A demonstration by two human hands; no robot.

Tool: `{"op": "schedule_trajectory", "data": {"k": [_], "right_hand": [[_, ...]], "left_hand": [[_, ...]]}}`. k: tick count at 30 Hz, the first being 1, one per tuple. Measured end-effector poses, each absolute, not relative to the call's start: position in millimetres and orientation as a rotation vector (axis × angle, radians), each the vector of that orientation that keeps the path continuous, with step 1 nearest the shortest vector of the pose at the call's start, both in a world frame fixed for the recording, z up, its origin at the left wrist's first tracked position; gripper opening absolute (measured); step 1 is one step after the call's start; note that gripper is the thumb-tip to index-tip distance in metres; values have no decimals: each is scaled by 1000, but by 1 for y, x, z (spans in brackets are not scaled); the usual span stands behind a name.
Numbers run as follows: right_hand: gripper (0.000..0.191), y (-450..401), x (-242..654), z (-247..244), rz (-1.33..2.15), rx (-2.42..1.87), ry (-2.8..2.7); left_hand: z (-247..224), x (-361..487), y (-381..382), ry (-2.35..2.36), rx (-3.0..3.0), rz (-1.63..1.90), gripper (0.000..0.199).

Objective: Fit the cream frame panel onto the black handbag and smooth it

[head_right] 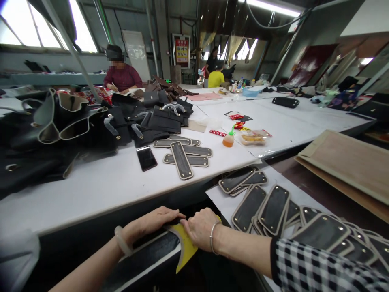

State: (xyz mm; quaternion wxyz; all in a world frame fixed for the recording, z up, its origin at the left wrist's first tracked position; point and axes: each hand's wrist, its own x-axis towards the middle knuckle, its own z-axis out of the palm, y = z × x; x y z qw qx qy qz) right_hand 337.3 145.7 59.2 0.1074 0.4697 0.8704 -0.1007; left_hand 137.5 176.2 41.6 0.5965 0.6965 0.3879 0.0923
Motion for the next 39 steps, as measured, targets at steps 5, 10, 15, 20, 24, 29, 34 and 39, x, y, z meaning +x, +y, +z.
{"op": "schedule_trajectory", "data": {"k": [5, 10, 15, 20, 24, 29, 34, 39], "right_hand": [[66, 129, 344, 53, -414, 1448, 2574], [83, 118, 369, 31, -715, 1639, 2493], [84, 128, 381, 20, -783, 1858, 2382], [63, 138, 370, 30, -486, 1781, 2436], [65, 150, 376, 28, -277, 1466, 2610], [65, 184, 382, 13, -9, 1257, 3068], [59, 201, 338, 15, -182, 1130, 3196], [62, 204, 296, 14, 88, 741, 3231]], "left_hand": [[27, 142, 178, 928, 1513, 207, 60], [28, 143, 175, 928, 1487, 208, 60], [35, 145, 179, 944, 1545, 162, 50], [42, 152, 177, 1065, 1656, 125, 38], [55, 130, 170, 1186, 1622, 188, 31], [72, 37, 117, 1403, 1358, 573, 49], [48, 2, 20, 1537, 989, 915, 61], [12, 35, -15, 1480, 849, 1155, 52]]}}
